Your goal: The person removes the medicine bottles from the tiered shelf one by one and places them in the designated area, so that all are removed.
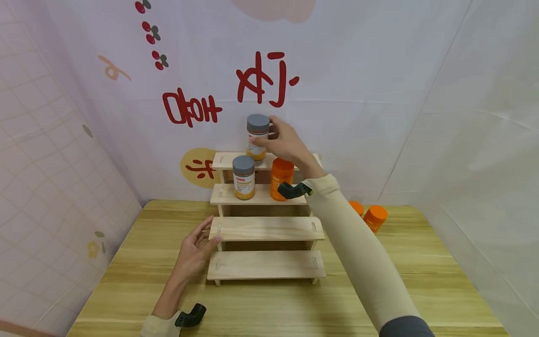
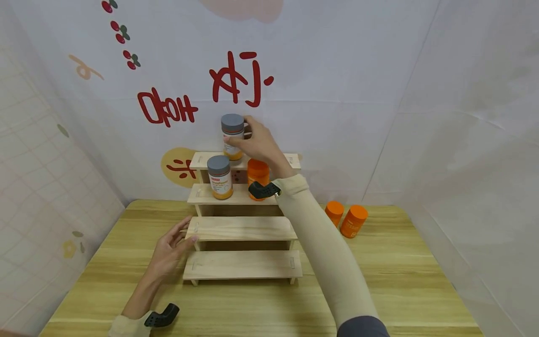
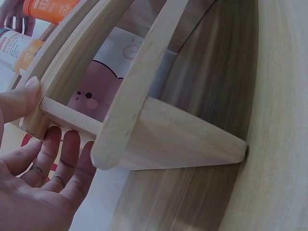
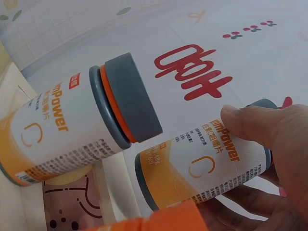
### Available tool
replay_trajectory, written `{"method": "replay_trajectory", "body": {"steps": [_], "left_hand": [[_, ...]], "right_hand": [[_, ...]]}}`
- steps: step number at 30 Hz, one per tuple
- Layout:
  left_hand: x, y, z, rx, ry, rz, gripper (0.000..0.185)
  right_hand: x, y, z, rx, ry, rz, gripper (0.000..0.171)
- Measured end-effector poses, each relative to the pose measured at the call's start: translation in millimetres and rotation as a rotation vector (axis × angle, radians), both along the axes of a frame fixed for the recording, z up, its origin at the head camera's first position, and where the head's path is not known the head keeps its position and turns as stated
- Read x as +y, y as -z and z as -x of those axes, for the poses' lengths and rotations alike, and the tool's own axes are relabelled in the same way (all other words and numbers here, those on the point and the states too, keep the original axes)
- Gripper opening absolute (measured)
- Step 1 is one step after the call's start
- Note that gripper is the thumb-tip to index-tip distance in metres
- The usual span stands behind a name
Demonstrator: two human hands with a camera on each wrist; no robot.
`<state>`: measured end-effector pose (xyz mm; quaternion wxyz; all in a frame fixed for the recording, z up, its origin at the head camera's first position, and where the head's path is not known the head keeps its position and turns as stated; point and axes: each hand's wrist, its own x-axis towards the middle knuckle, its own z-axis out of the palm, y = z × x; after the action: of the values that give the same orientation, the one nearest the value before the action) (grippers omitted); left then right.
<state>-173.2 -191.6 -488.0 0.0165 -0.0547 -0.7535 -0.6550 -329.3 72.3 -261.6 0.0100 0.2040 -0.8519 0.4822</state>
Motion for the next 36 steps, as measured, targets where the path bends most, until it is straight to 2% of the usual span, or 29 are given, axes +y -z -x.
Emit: {"method": "replay_trajectory", "body": {"steps": [13, 24, 36], "left_hand": [[1.3, 1.1, 0.5, 0.008, -0.004, 0.001, 0.067], [1.6, -0.2, 1.0, 0.017, -0.002, -0.007, 0.067], [-0.5, 1.4, 3.4, 0.011, -0.003, -0.002, 0.068]], "right_hand": [[23.8, 2.2, -3.7, -0.016, 0.077, 0.015, 0.062], [42.8, 8.3, -10.5, -0.018, 0.103, 0.041, 0.067], [63.4, 13.4, -14.7, -0.008, 0.11, 0.109, 0.062]]}}
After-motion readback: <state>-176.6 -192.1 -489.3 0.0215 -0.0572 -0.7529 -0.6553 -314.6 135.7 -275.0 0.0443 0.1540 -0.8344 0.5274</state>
